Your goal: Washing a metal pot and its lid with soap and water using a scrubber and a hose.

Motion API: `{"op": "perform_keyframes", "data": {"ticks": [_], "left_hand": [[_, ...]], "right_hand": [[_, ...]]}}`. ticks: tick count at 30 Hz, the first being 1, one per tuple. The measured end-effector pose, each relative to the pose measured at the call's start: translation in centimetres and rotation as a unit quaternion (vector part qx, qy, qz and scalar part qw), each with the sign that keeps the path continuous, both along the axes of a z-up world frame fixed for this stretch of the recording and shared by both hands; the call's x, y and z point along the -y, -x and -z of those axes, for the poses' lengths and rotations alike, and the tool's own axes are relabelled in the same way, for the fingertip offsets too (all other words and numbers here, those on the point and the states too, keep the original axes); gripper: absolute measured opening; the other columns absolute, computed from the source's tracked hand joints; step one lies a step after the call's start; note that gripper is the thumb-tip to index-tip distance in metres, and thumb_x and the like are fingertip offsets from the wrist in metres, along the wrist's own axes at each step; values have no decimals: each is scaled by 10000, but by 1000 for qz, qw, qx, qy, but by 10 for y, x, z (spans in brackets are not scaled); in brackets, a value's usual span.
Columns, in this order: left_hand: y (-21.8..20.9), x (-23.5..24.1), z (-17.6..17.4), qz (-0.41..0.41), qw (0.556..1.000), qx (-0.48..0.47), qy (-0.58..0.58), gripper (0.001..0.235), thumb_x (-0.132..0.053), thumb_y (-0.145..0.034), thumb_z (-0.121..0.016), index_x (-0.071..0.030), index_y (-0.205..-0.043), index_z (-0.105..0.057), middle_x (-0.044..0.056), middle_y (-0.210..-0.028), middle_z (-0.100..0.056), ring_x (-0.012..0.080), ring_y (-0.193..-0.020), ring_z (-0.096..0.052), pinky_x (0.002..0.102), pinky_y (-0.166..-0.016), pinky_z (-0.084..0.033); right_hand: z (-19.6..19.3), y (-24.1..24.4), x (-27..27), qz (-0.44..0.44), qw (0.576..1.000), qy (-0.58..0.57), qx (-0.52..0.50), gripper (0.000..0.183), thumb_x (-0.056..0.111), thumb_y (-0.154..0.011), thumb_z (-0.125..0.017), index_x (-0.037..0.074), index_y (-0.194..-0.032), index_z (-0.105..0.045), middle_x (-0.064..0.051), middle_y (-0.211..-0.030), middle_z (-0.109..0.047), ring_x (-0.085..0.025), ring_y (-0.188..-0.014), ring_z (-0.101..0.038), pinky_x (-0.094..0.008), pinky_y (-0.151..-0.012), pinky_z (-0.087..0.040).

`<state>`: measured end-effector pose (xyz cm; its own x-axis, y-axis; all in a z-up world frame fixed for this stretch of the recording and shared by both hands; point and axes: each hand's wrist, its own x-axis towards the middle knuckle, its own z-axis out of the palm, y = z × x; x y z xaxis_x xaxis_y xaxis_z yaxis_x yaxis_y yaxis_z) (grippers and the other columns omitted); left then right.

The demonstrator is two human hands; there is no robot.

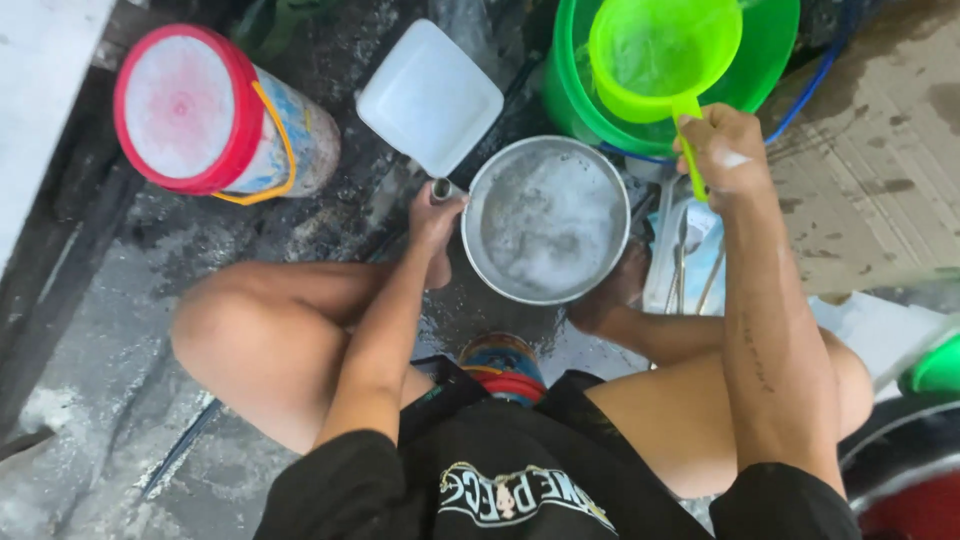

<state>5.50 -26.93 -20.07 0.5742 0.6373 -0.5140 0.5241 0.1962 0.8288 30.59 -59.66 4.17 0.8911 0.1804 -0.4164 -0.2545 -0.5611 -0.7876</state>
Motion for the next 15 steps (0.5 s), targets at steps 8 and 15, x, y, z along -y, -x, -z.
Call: {"op": "perform_keyframes", "data": {"ticks": [8, 15], "left_hand": [[-30, 28, -11, -30, 992, 122, -22, 199, -55, -705, -845, -111, -861, -735, 42, -787, -709, 133, -801, -695, 293, -751, -563], [-57, 70, -166, 204, 943, 147, -220, 245, -223, -719, -874, -166, -865, -685, 42, -775, -715, 248, -835, -744, 361, -785, -565]], "right_hand": [[-102, 68, 22, -3, 999, -39, 38, 203, 138, -1028, -678, -56, -1056, -624, -101, -720, -611, -133, -499, -590, -284, -472, -452], [-137, 115, 44, 12, 997, -65, 47, 169, 76, -951, -712, -49, -1025, -626, -96, -606, -550, -142, -456, -546, -247, -459, -396]]}}
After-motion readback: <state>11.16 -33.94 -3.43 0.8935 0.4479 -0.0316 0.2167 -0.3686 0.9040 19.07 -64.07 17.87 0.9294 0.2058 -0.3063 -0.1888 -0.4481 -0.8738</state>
